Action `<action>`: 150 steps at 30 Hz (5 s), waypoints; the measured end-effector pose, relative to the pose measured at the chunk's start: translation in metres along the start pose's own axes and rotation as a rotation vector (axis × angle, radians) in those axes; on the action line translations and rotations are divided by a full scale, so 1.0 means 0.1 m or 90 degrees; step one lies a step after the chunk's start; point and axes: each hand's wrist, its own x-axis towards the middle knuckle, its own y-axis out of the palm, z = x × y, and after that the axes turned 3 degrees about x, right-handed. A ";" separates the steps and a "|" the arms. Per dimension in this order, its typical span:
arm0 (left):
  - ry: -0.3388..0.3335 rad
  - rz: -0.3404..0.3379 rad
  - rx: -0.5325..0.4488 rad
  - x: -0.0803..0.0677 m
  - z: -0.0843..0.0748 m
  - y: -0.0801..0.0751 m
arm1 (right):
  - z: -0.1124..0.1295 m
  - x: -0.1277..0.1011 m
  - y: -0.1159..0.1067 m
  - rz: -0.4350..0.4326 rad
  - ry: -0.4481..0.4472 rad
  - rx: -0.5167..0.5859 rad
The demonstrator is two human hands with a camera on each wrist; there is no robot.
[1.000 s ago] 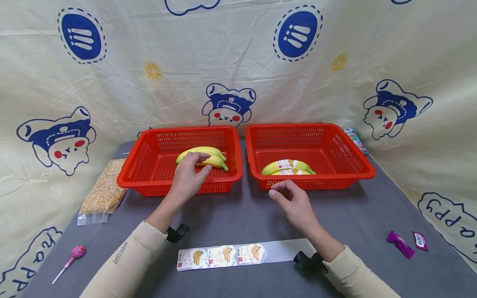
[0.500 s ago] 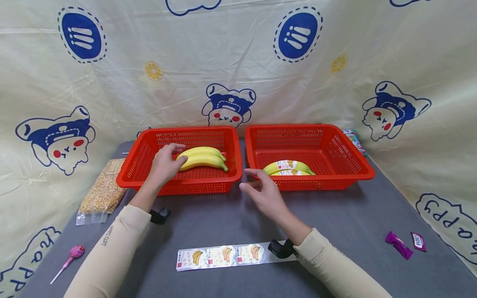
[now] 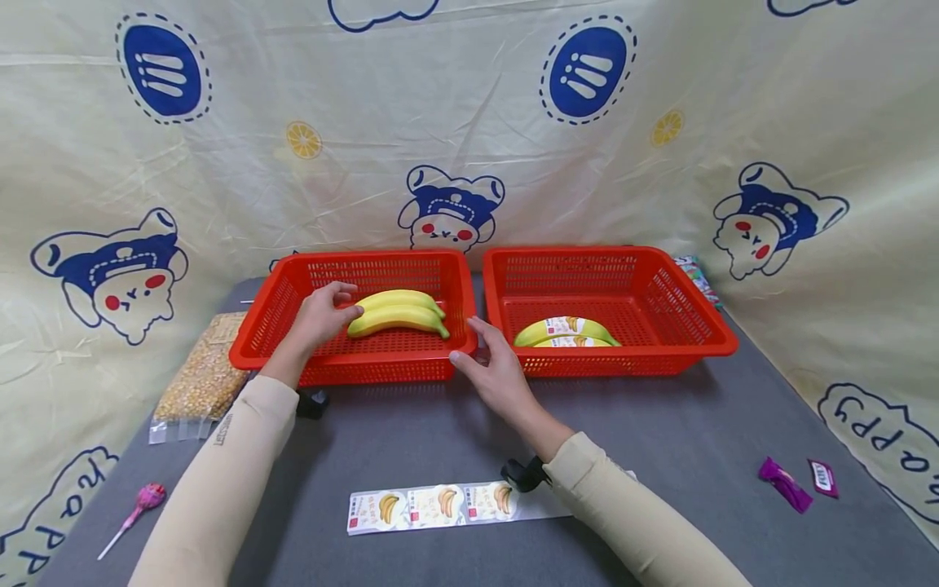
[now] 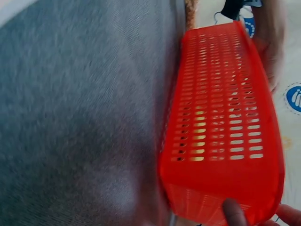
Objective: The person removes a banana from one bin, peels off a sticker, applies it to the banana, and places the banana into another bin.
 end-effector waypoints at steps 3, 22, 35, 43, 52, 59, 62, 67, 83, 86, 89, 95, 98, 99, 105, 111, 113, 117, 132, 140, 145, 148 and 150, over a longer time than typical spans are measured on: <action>-0.005 0.016 0.013 0.06 0.01 -0.01 | -0.04 0.06 0.01 0.000 -0.022 0.002; -0.006 0.148 0.186 0.34 0.04 0.13 | -0.09 0.13 0.05 0.014 -0.078 -0.052; -0.046 0.134 0.218 0.38 -0.03 0.26 | -0.11 0.11 0.03 0.020 -0.072 -0.052; -0.013 0.082 0.235 0.33 -0.03 0.26 | -0.13 0.12 0.02 0.021 -0.075 -0.048; 0.026 0.030 0.249 0.28 -0.08 0.22 | -0.11 0.11 0.00 0.026 -0.061 -0.054; 0.019 -0.011 0.165 0.15 -0.12 0.10 | -0.10 0.12 0.00 0.023 -0.056 -0.058; 0.006 -0.022 0.094 0.06 -0.13 0.02 | -0.10 0.12 0.00 0.025 -0.057 -0.058; -0.006 -0.032 -0.025 -0.16 -0.15 -0.09 | -0.09 0.12 -0.02 0.029 -0.045 -0.052; 0.065 -0.065 -0.143 -1.08 0.06 0.11 | -0.05 0.15 -0.04 0.049 -0.023 -0.028; 0.053 -0.052 -0.156 -1.23 0.14 0.23 | -0.06 0.15 -0.04 0.047 -0.032 -0.033; 0.052 -0.048 -0.128 -1.33 0.22 0.36 | -0.06 0.14 -0.04 0.045 -0.027 -0.036; 0.071 -0.061 -0.033 -1.42 0.31 0.65 | -0.05 0.14 -0.04 0.043 -0.028 -0.031; 0.085 -0.068 0.000 -1.41 0.32 0.77 | -0.04 0.14 -0.04 0.049 -0.029 -0.030; 0.090 -0.067 0.006 -1.40 0.32 0.81 | -0.04 0.13 -0.04 0.051 -0.027 -0.028; 0.099 -0.033 0.058 -1.33 0.20 0.98 | -0.04 0.14 -0.04 0.051 -0.027 -0.026; 0.125 -0.007 0.061 -1.24 0.07 1.13 | -0.05 0.14 -0.04 0.052 -0.030 -0.029; 0.139 0.001 0.054 -1.22 0.03 1.17 | -0.05 0.14 -0.04 0.053 -0.031 -0.029; 0.162 0.011 0.052 -1.18 -0.06 1.25 | -0.04 0.13 -0.05 0.054 -0.028 -0.034; 0.174 0.048 0.061 -1.11 -0.17 1.42 | -0.05 0.13 -0.05 0.055 -0.027 -0.041; 0.179 0.045 0.069 -1.12 -0.18 1.39 | -0.05 0.12 -0.06 0.057 -0.038 -0.047; 0.200 0.012 0.097 -1.17 -0.16 1.32 | -0.07 0.09 -0.10 0.064 -0.045 -0.051; 0.201 0.001 0.097 -1.22 -0.14 1.26 | -0.08 0.04 -0.14 0.071 -0.044 -0.039; 0.201 -0.004 0.093 -1.26 -0.12 1.22 | -0.09 -0.02 -0.19 0.081 -0.048 -0.036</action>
